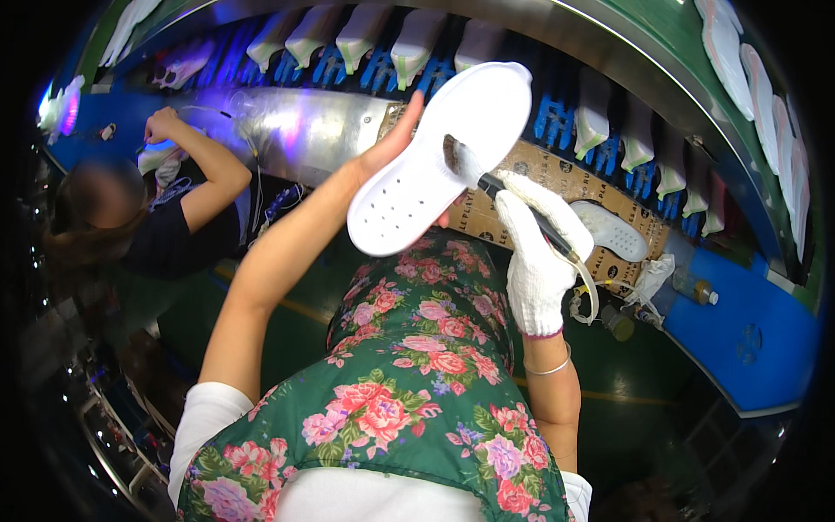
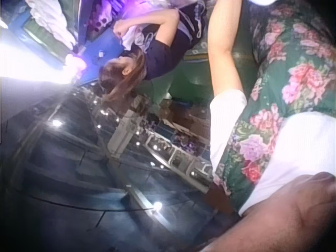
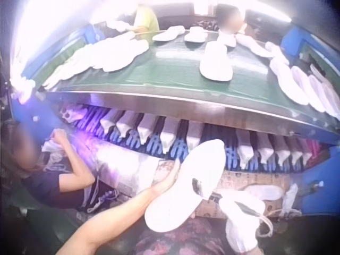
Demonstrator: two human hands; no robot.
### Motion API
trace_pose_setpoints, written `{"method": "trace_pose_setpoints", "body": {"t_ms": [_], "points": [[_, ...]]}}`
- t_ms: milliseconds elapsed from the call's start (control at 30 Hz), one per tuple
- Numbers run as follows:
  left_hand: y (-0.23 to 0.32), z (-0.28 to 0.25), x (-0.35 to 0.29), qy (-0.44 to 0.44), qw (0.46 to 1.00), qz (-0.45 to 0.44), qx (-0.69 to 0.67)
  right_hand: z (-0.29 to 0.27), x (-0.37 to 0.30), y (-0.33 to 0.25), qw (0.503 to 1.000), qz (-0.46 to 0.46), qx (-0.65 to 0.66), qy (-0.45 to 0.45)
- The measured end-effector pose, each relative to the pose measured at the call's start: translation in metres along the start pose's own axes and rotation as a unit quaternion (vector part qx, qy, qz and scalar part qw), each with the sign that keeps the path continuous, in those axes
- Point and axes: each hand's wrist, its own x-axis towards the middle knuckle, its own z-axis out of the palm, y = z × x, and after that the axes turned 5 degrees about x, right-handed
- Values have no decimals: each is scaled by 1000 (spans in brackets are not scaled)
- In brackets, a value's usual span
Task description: The person takes shoe soles from an overhead shelf and applies adhesive across their surfaces using a brush applicator.
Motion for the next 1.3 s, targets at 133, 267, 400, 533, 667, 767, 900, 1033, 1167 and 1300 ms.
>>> {"method": "trace_pose_setpoints", "body": {"t_ms": [133, 267, 400, 533, 667, 767, 900, 1033, 1167, 1300], "points": [[-43, -2, 8, 63, 992, 100, -35, -3, 20, -8, 968, -143, -184, -89], [-64, 5, 11, 202, 962, 181, 24, -1, 32, -19, 944, -140, -239, -179], [-72, -11, -25, 177, 975, 135, 10, 2, 30, -28, 907, -152, -309, -244], [-70, 15, -32, 170, 936, 287, 108, 8, 10, -32, 908, -201, -289, -226], [-67, 40, -31, 67, 946, 269, -166, 11, 0, -40, 897, -268, -276, -218], [-78, 42, -27, 54, 958, 242, -144, 14, -7, -46, 910, -251, -265, -196], [-83, 55, -2, -10, 943, 306, -132, 20, -11, -53, 907, -265, -278, -175], [-92, 51, 2, -12, 943, 303, -137, 30, -11, -52, 895, -289, -291, -178], [-99, 54, 7, 149, 939, 303, -72, 40, 4, -53, 883, -352, -266, -158], [-103, 67, 17, 180, 934, 301, -59, 48, 12, -58, 828, -435, -340, -100]]}}
